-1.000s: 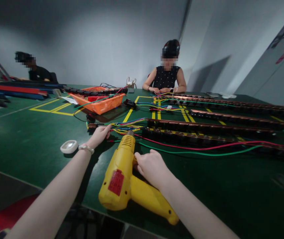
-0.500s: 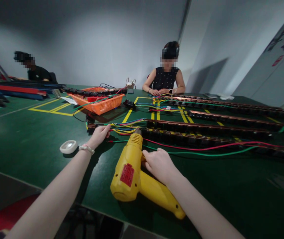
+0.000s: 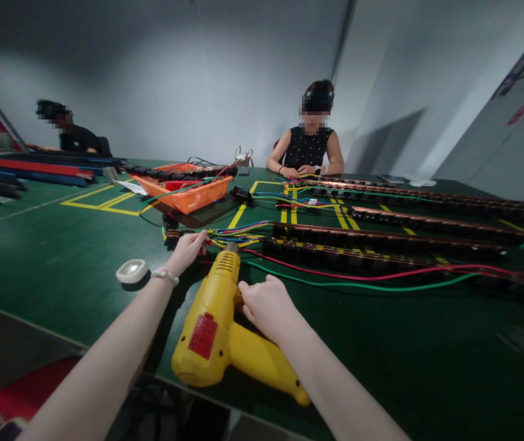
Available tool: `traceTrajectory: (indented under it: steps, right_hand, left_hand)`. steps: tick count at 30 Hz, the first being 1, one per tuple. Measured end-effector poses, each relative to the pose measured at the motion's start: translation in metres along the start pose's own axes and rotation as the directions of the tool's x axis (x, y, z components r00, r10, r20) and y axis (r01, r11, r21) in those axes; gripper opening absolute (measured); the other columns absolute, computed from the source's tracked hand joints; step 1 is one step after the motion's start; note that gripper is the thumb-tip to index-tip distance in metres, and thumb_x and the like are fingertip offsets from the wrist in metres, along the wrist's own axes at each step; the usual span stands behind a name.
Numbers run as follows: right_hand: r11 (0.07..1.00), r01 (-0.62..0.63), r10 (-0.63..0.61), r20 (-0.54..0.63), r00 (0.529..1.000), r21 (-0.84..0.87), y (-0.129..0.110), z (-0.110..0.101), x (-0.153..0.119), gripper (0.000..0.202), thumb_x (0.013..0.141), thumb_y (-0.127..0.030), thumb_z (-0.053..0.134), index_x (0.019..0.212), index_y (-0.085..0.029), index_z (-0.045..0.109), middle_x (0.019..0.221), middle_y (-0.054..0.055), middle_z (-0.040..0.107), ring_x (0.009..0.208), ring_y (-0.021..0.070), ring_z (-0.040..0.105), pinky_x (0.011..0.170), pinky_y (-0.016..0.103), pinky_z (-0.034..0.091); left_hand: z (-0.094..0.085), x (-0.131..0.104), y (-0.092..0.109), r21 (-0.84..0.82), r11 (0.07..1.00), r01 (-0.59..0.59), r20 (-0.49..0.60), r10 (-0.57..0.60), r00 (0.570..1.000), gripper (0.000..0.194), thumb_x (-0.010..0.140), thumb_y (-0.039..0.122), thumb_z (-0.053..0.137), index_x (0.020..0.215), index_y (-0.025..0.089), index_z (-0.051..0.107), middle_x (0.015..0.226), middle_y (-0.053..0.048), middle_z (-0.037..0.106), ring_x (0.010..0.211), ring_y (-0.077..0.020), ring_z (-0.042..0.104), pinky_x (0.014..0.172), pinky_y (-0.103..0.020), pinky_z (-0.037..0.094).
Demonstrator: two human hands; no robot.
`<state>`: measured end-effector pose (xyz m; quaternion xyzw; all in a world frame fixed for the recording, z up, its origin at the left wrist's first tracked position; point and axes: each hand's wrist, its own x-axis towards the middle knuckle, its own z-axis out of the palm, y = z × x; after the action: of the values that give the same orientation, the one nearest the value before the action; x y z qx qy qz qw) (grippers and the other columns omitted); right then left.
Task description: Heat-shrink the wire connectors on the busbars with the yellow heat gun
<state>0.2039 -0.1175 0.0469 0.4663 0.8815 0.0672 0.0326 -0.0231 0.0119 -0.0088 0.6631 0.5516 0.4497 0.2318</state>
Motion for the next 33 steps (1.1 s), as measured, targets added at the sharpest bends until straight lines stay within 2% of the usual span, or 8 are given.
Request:
traceTrajectory:
  steps: [5, 8, 12, 17, 22, 24, 29, 33]
  right_hand:
    - [0.998, 0.059, -0.059, -0.024, 0.998, 0.025, -0.019, -0.001, 0.015, 0.015, 0.086, -0.024, 0.049, 0.096, -0.017, 0.057, 0.083, 0.007, 0.071, 0.076, 0.0204, 0.067, 0.073, 0.032, 0.035]
    - [0.996, 0.079, -0.077, -0.044, 0.996, 0.037, -0.030, -0.002, 0.022, 0.015, 0.086, -0.026, 0.049, 0.096, -0.017, 0.057, 0.081, 0.007, 0.071, 0.076, 0.0202, 0.067, 0.075, 0.032, 0.035]
    - [0.996, 0.078, -0.074, -0.074, 0.994, 0.052, -0.039, -0.004, 0.027, 0.015, 0.087, -0.026, 0.049, 0.095, -0.017, 0.057, 0.079, 0.007, 0.071, 0.076, 0.0204, 0.067, 0.076, 0.033, 0.035]
    - [0.995, 0.078, -0.072, -0.085, 0.994, 0.069, -0.037, -0.003, 0.030, 0.014, 0.086, -0.027, 0.049, 0.092, -0.017, 0.057, 0.080, 0.008, 0.071, 0.076, 0.0207, 0.067, 0.074, 0.033, 0.036]
    - [0.995, 0.070, -0.062, -0.098, 0.993, 0.076, -0.036, -0.003, 0.029, 0.014, 0.086, -0.028, 0.050, 0.092, -0.017, 0.058, 0.079, 0.008, 0.071, 0.076, 0.0215, 0.067, 0.074, 0.034, 0.036]
    - [0.995, 0.065, -0.057, -0.102, 0.993, 0.077, -0.037, -0.004, 0.028, 0.014, 0.086, -0.028, 0.051, 0.092, -0.017, 0.058, 0.079, 0.008, 0.071, 0.077, 0.0215, 0.067, 0.074, 0.034, 0.036]
    - [0.995, 0.066, -0.059, -0.089, 0.994, 0.073, -0.036, -0.003, 0.027, 0.015, 0.087, -0.029, 0.052, 0.093, -0.017, 0.058, 0.081, 0.008, 0.071, 0.078, 0.0216, 0.067, 0.075, 0.033, 0.035]
    - [0.994, 0.085, -0.082, -0.065, 0.995, 0.061, -0.028, 0.001, 0.020, 0.016, 0.086, -0.031, 0.053, 0.095, -0.018, 0.057, 0.084, 0.007, 0.071, 0.078, 0.0212, 0.066, 0.075, 0.033, 0.035]
  left_hand:
    - [0.000, -0.001, 0.000, -0.051, 0.999, 0.003, -0.029, -0.004, 1.000, 0.056, 0.084, 0.059, 0.036, 0.077, 0.013, 0.067, 0.053, -0.002, 0.058, 0.053, -0.0146, 0.053, 0.058, -0.025, 0.040]
    - [-0.002, -0.001, 0.003, -0.027, 1.000, 0.003, -0.046, -0.004, 0.999, 0.057, 0.083, 0.060, 0.036, 0.070, 0.013, 0.065, 0.059, -0.003, 0.061, 0.060, -0.0155, 0.055, 0.061, -0.026, 0.040]
    - [-0.005, -0.001, 0.008, -0.022, 0.998, 0.063, -0.018, -0.063, 0.998, 0.062, 0.081, 0.065, 0.033, 0.062, 0.014, 0.063, 0.057, -0.003, 0.058, 0.062, -0.0153, 0.052, 0.062, -0.026, 0.038]
    - [-0.007, -0.002, 0.012, -0.103, 0.989, 0.106, 0.014, -0.106, 0.994, 0.064, 0.076, 0.070, 0.039, 0.066, 0.012, 0.065, 0.061, -0.003, 0.060, 0.062, -0.0146, 0.051, 0.062, -0.025, 0.039]
    - [-0.012, -0.002, 0.011, -0.184, 0.970, 0.161, 0.139, -0.136, 0.981, 0.060, 0.068, 0.068, 0.054, 0.078, 0.010, 0.068, 0.067, -0.004, 0.064, 0.063, -0.0144, 0.052, 0.059, -0.025, 0.039]
    - [-0.015, 0.000, 0.009, -0.203, 0.963, 0.176, 0.158, -0.145, 0.977, 0.060, 0.067, 0.066, 0.057, 0.083, 0.009, 0.070, 0.071, -0.005, 0.066, 0.066, -0.0154, 0.054, 0.060, -0.025, 0.040]
    - [-0.018, 0.002, 0.003, -0.267, 0.957, 0.116, 0.231, -0.053, 0.971, 0.053, 0.071, 0.058, 0.060, 0.092, 0.011, 0.073, 0.091, -0.008, 0.071, 0.083, -0.0195, 0.059, 0.074, -0.027, 0.044]
    - [-0.015, 0.002, 0.001, -0.268, 0.955, 0.130, 0.243, -0.063, 0.968, 0.048, 0.068, 0.054, 0.064, 0.092, 0.013, 0.072, 0.083, -0.006, 0.070, 0.077, -0.0170, 0.058, 0.073, -0.027, 0.044]
